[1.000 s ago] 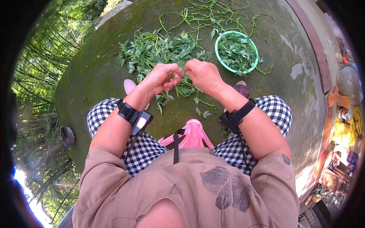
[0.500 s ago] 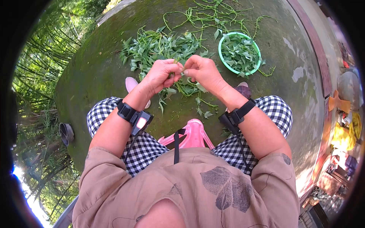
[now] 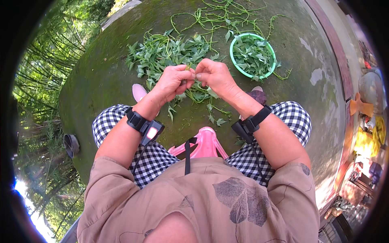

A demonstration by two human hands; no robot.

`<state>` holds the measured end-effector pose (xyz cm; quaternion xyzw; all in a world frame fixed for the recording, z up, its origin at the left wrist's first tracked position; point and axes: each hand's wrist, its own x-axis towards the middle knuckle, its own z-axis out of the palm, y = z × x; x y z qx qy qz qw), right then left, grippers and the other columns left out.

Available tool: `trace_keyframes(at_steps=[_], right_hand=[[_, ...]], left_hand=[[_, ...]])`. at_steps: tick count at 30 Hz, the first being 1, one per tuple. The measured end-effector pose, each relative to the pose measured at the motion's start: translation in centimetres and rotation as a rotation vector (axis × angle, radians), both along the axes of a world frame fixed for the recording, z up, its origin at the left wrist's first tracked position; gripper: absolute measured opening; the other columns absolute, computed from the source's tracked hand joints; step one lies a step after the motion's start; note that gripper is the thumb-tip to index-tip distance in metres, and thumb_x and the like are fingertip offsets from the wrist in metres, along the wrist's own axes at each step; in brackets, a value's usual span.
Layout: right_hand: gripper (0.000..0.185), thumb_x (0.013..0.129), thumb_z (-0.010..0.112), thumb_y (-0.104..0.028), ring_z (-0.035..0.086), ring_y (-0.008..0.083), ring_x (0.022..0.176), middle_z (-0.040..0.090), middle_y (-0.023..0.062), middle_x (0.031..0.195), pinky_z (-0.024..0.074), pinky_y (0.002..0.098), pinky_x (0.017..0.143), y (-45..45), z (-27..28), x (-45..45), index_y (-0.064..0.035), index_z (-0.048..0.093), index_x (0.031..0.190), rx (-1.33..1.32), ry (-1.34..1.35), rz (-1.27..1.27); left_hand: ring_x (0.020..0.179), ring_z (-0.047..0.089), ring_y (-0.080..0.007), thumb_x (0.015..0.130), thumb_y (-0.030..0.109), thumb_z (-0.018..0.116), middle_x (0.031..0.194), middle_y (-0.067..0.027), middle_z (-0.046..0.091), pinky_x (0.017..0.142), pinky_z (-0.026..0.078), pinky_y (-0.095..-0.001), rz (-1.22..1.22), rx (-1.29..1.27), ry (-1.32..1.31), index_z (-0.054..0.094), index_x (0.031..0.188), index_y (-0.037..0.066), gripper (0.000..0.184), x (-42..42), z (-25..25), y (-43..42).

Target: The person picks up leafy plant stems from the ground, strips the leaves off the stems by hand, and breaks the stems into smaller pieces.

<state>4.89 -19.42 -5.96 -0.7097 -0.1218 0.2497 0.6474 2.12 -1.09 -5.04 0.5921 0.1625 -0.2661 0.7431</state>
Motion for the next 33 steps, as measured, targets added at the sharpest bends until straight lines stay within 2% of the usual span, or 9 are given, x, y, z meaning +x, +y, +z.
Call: trace_keyframes(at_steps=[3,13,17,20,24,27,28,31,33], right_hand=[[0.007,0.083,0.064,-0.004,0.056,0.0088,0.06,0.061,0.0017,0.073,0.0462,0.0238,0.054,-0.4,0.1,0.0,-0.0004,0.061,0.089,0.007,0.002,-0.005],[0.005,0.088,0.06,-0.007,0.063,0.012,0.06,0.065,0.0043,0.076,0.0467,0.0219,0.052,-3.9,1.7,2.6,-0.0041,0.059,0.092,0.058,0.179,-0.22],[0.006,0.09,0.059,-0.008,0.066,0.0141,0.062,0.067,0.0068,0.079,0.0484,0.0218,0.052,-6.4,2.2,3.9,-0.004,0.06,0.094,0.078,0.211,-0.38],[0.009,0.088,0.059,-0.004,0.066,0.0154,0.061,0.067,0.0098,0.08,0.0502,0.023,0.053,-8.4,3.0,5.2,-0.0005,0.06,0.096,0.033,0.102,-0.588],[0.025,0.081,0.061,0.005,0.065,0.0163,0.065,0.066,0.011,0.085,0.051,0.0251,0.057,-11.5,2.5,7.6,0.0043,0.059,0.106,-0.013,0.003,-0.856],[0.03,0.079,0.063,0.005,0.063,0.0162,0.066,0.066,0.0107,0.087,0.051,0.027,0.059,-12.0,1.9,8.3,0.005,0.059,0.109,-0.122,-0.095,-1.035],[0.027,0.079,0.063,0.002,0.061,0.0158,0.066,0.065,0.0111,0.087,0.0513,0.0286,0.063,-11.9,1.6,8.3,0.0054,0.06,0.106,-0.156,-0.126,-1.044],[0.022,0.08,0.064,-0.001,0.061,0.0151,0.066,0.065,0.0098,0.085,0.0509,0.0277,0.064,-9.5,1.6,6.4,0.0046,0.063,0.101,-0.135,-0.006,-0.725],[0.023,0.085,0.065,-0.016,0.062,0.0114,0.073,0.066,0.0034,0.083,0.0456,0.0227,0.063,-6.6,1.6,4.3,-0.0026,0.065,0.103,-0.24,0.159,-0.331]], left_hand=[[0.038,0.037,-0.0056,0.08,0.01,0.063,0.058,-0.0031,0.055,0.034,0.024,-0.0231,-0.003,-0.047,-0.009,0.059,0.073,0.006,0.009,0.0,-0.3,-0.2],[0.036,0.033,-0.0056,0.08,0.008,0.061,0.059,-0.0044,0.054,0.034,0.021,-0.0231,-0.026,0.108,0.076,0.059,0.077,0.004,0.006,-0.3,-2.3,0.3],[0.036,0.032,-0.0056,0.08,0.008,0.061,0.059,-0.0042,0.054,0.034,0.019,-0.0232,-0.01,0.14,0.143,0.057,0.078,0.004,0.005,-0.6,-3.0,0.7],[0.037,0.032,-0.0055,0.081,0.009,0.062,0.06,-0.0049,0.055,0.035,0.02,-0.0229,-0.016,0.127,0.175,0.057,0.082,0.005,0.006,-0.8,-3.2,0.8],[0.04,0.035,-0.0063,0.082,0.01,0.06,0.067,-0.0064,0.057,0.037,0.024,-0.0224,-0.025,-0.028,0.274,0.058,0.09,0.004,0.01,-0.8,-3.3,0.9],[0.042,0.038,-0.0075,0.084,0.01,0.059,0.071,-0.0075,0.058,0.038,0.027,-0.0224,-0.004,-0.198,0.333,0.056,0.094,0.004,0.011,-0.5,-3.4,0.8],[0.043,0.039,-0.0079,0.085,0.009,0.059,0.072,-0.0078,0.059,0.038,0.027,-0.0224,0.006,-0.248,0.331,0.056,0.095,0.004,0.012,-0.4,-3.5,0.7],[0.047,0.043,-0.0092,0.087,0.01,0.057,0.076,-0.0085,0.06,0.038,0.029,-0.0225,0.048,-0.372,0.324,0.054,0.098,0.004,0.012,-0.3,-3.9,0.7],[0.049,0.044,-0.0099,0.089,0.01,0.056,0.078,-0.0088,0.06,0.038,0.03,-0.0227,0.074,-0.419,0.31,0.054,0.099,0.004,0.011,-0.2,-4.1,0.7]])
